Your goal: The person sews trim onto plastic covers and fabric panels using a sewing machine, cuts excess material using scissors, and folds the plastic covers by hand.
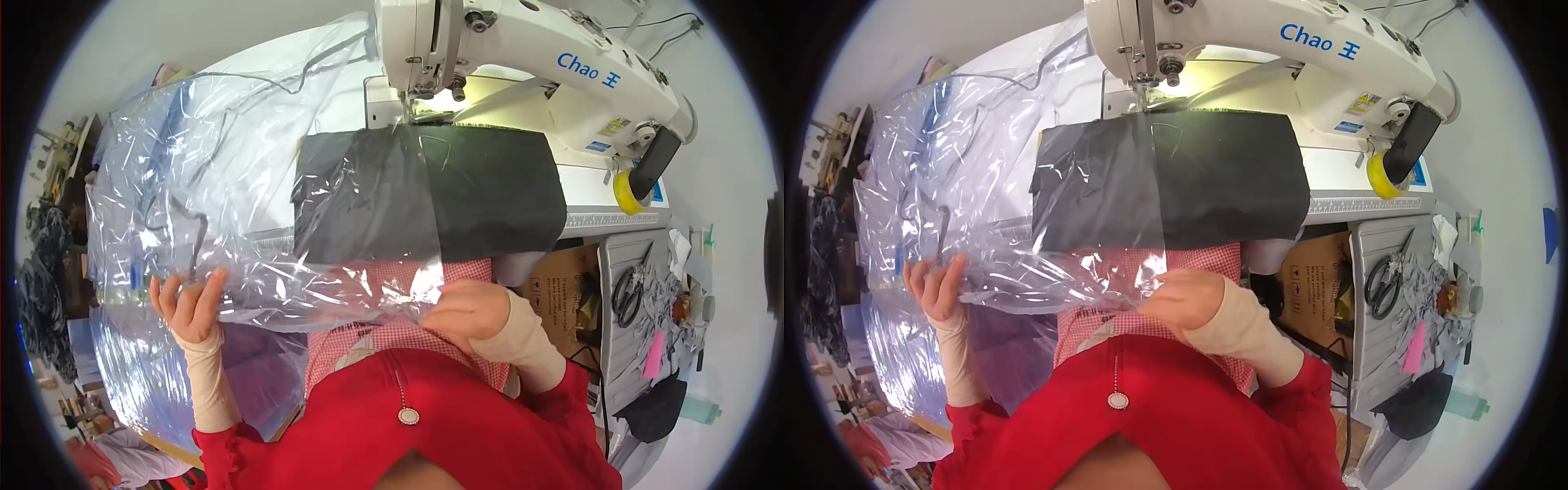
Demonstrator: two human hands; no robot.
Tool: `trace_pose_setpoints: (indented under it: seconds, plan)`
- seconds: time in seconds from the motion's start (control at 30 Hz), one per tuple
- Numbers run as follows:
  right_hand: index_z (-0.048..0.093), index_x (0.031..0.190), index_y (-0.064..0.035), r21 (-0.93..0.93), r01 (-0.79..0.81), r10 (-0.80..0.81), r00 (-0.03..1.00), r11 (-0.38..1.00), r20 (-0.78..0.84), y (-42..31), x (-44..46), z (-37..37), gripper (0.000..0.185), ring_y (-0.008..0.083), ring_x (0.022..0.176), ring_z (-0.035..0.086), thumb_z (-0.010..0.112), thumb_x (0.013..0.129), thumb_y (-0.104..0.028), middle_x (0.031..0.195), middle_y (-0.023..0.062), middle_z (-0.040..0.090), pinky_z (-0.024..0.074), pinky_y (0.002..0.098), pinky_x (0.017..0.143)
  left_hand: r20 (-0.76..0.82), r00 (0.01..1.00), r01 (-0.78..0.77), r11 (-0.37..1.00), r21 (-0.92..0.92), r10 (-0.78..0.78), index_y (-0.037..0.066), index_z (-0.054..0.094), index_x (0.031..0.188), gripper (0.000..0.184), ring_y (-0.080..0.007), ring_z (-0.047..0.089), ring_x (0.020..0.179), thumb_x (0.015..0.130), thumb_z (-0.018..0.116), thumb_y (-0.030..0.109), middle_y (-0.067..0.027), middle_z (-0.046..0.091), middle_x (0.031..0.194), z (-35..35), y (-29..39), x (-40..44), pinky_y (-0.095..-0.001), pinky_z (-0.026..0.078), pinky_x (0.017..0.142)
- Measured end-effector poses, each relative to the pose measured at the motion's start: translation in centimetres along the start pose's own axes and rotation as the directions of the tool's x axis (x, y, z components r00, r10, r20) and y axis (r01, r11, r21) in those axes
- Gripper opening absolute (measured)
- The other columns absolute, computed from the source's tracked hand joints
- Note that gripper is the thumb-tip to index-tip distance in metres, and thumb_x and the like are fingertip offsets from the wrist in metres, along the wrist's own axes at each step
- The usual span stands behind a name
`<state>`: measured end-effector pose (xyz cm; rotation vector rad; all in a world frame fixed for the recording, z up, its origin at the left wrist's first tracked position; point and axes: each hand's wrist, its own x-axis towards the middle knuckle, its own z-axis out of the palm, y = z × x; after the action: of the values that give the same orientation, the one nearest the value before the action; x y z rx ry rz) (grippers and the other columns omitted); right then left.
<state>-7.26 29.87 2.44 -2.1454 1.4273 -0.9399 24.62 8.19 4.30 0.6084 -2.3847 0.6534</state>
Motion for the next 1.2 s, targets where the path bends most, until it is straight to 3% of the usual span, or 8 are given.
trace_pose_setpoints:
  seconds: [0.17,0.67,0.83,0.87,0.97,1.03,1.13,1.2]
  plan:
    - [0.067,0.086,-0.0089,-0.142,0.005,-0.029,0.986,0.990,-0.165,3.0,2.2,-0.2,0.020,0.0211,0.076,0.061,0.069,0.067,-0.002,0.083,0.0012,0.065,0.0508,0.0340,0.081,-0.038,0.998,-0.051,0.999,0.004,0.052,0.020,0.069,0.099,0.040,-0.0213,0.053,0.088,0.063,0.060,0.005,0.0021,0.051,0.075,2.7,-1.6,3.9,-0.0441,0.032,0.100]
    - [0.065,0.083,-0.0070,-0.181,0.070,-0.111,0.968,0.981,-0.224,10.2,7.8,-1.7,0.016,0.0233,0.069,0.061,0.070,0.068,-0.002,0.075,0.0058,0.064,0.0516,0.0348,0.076,-0.036,0.985,-0.171,0.985,-0.019,0.171,0.019,0.066,0.105,0.047,-0.0208,0.053,0.087,0.063,0.059,-0.001,0.0009,0.052,0.077,10.6,-6.0,9.7,-0.0425,0.035,0.097]
    - [0.065,0.083,-0.0068,-0.240,0.113,-0.178,0.947,0.964,-0.269,13.2,8.6,-1.7,0.021,0.0237,0.071,0.061,0.070,0.064,0.001,0.076,0.0055,0.063,0.0511,0.0349,0.075,0.175,0.980,-0.087,0.995,-0.046,0.094,0.020,0.056,0.119,0.069,-0.0243,0.047,0.103,0.053,0.068,0.004,-0.0018,0.050,0.093,10.6,-5.8,10.4,-0.0462,0.027,0.102]
    - [0.065,0.083,-0.0068,-0.252,0.130,-0.199,0.943,0.959,-0.268,13.5,8.7,-1.8,0.022,0.0236,0.072,0.060,0.070,0.063,0.002,0.076,0.0055,0.063,0.0508,0.0349,0.076,0.269,0.962,-0.039,0.999,-0.030,0.046,0.021,0.050,0.124,0.081,-0.0286,0.039,0.117,0.049,0.075,0.009,-0.0050,0.047,0.114,10.7,-6.1,10.1,-0.0485,0.021,0.105]
    - [0.065,0.084,-0.0070,-0.292,0.149,-0.233,0.932,0.945,-0.278,13.5,8.9,-1.6,0.024,0.0235,0.073,0.060,0.070,0.062,0.002,0.077,0.0055,0.063,0.0501,0.0351,0.076,0.279,0.960,0.017,0.999,-0.049,-0.002,0.020,0.050,0.126,0.085,-0.0354,0.030,0.126,0.047,0.081,0.017,-0.0108,0.039,0.132,7.3,-3.0,12.8,-0.0479,0.021,0.106]
    - [0.065,0.084,-0.0065,-0.279,0.170,-0.247,0.930,0.945,-0.271,13.6,9.1,-1.8,0.022,0.0240,0.073,0.060,0.068,0.063,0.002,0.077,0.0059,0.063,0.0491,0.0346,0.073,0.274,0.958,0.004,0.955,-0.296,0.080,0.019,0.047,0.128,0.092,-0.0395,0.021,0.131,0.044,0.084,0.026,-0.0131,0.026,0.143,6.6,-0.7,14.2,-0.0496,0.020,0.106]
    - [0.065,0.082,-0.0067,-0.252,0.197,-0.264,0.926,0.947,-0.270,13.5,9.4,-1.9,0.020,0.0249,0.075,0.060,0.068,0.063,0.001,0.078,0.0069,0.063,0.0479,0.0346,0.071,0.289,0.873,-0.167,0.799,-0.578,0.392,0.017,0.044,0.130,0.081,-0.0261,0.034,0.129,0.057,0.077,0.027,-0.0103,0.041,0.135,7.8,5.0,16.4,-0.0513,0.023,0.105]
    - [0.066,0.081,-0.0071,-0.253,0.181,-0.257,0.916,0.950,-0.309,13.7,9.3,-2.0,0.022,0.0252,0.077,0.060,0.069,0.062,0.001,0.079,0.0075,0.063,0.0479,0.0340,0.072,0.222,0.882,-0.195,0.750,-0.632,0.416,0.013,0.048,0.122,0.065,-0.0242,0.051,0.107,0.063,0.072,0.019,-0.0067,0.055,0.108,10.7,7.6,16.4,-0.0481,0.027,0.104]
